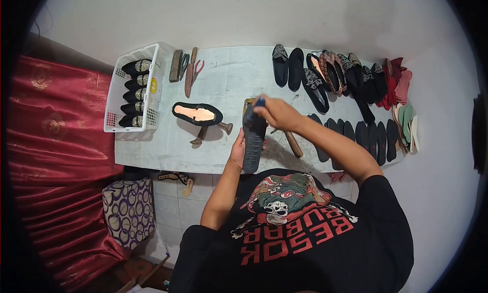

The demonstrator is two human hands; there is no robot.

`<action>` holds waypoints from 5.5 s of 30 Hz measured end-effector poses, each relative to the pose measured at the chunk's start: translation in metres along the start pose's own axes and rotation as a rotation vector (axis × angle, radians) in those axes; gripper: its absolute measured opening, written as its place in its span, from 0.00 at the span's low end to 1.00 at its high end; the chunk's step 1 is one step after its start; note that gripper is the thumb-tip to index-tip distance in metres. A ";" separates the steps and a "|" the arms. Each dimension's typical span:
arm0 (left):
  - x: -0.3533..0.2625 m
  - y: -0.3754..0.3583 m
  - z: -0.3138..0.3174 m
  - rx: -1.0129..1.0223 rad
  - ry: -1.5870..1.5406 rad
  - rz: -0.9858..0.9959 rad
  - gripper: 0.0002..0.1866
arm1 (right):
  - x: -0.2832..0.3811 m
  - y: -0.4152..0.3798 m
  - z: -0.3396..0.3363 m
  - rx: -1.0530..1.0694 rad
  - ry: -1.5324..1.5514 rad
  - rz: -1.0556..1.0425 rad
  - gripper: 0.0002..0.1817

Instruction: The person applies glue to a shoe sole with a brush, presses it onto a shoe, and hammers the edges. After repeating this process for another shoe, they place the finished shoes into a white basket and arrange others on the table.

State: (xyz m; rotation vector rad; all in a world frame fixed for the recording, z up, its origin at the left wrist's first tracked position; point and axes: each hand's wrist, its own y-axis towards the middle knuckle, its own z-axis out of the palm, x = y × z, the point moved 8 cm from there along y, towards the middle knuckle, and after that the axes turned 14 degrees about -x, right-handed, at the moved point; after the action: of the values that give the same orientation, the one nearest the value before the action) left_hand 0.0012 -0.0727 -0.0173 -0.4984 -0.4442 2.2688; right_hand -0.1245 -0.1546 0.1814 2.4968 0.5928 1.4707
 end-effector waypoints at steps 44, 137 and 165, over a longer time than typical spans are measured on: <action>-0.034 -0.041 -0.089 -0.237 0.227 -0.217 0.35 | -0.127 -0.017 0.046 -0.376 -0.084 0.443 0.12; -0.011 -0.019 -0.043 -0.209 -0.040 0.049 0.30 | -0.101 0.015 -0.006 -0.439 0.019 0.265 0.11; -0.062 0.043 0.133 0.196 0.029 0.175 0.32 | 0.083 -0.030 -0.043 -0.011 -0.197 -0.694 0.19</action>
State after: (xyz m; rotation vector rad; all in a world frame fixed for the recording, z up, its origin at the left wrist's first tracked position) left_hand -0.0487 -0.1680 0.0908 -0.4842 -0.1662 2.4382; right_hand -0.1337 -0.0942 0.2580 2.0566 1.2361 0.9453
